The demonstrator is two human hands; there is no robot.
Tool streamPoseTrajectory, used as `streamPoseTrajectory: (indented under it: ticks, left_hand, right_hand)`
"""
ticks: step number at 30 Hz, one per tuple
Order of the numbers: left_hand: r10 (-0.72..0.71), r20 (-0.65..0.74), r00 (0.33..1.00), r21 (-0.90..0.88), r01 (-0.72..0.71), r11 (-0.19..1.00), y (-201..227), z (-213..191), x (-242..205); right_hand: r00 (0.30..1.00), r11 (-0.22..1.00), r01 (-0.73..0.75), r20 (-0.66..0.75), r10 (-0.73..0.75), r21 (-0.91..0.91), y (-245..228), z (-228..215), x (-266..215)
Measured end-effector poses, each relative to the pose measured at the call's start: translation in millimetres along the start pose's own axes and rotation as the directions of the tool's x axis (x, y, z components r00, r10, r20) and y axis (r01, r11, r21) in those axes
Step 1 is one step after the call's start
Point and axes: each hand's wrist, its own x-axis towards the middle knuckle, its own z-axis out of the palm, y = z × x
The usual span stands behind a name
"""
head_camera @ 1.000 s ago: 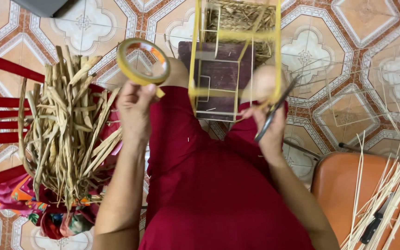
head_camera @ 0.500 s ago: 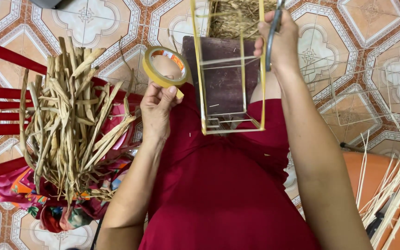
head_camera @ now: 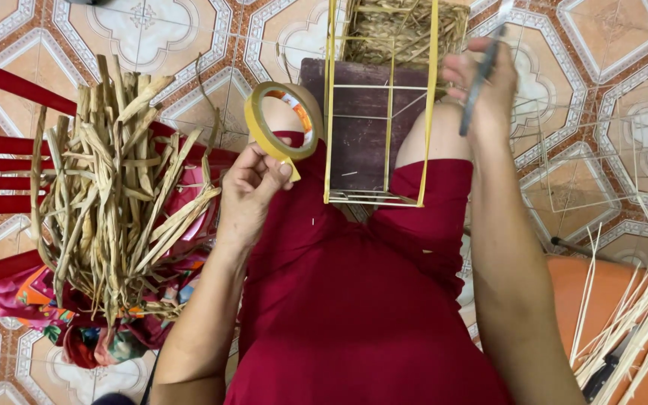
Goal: Constructing a small basket frame using bamboo sticks and yellow tape.
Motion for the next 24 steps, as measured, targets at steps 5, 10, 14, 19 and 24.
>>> streamPoseTrajectory:
  ticks: [5,10,14,19,24]
  left_hand:
    - [-0.028,0.335,0.942,0.146,-0.022,0.989,37,11,-17]
    - [-0.043,0.707,0.706,0.262,-0.205,0.943,47,39,-26]
    - [-0.237,0.649,0.723,0.537,-0.215,0.815,28,31,-35]
    - [-0.058,0.475,0.878,0.715,-0.347,0.607,9,13,-40]
    - [0.107,0.389,0.915,0.757,-0.384,0.528,10,14,-30]
  right_hand:
    - [0.968,0.972,0.13,0.188,-0.168,0.197,-43,-23,-100]
    - [0.68,0.865,0.158,0.582,-0.446,0.477,-39,-34,-164]
    - [0.662,0.9,0.019,0.669,-0.338,0.436,25,-59,-196]
    - [0.721,0.929,-0.02,0.649,-0.243,0.37,38,-47,-219]
    - [0.735,0.942,0.231,0.59,-0.333,0.244,18,-32,-219]
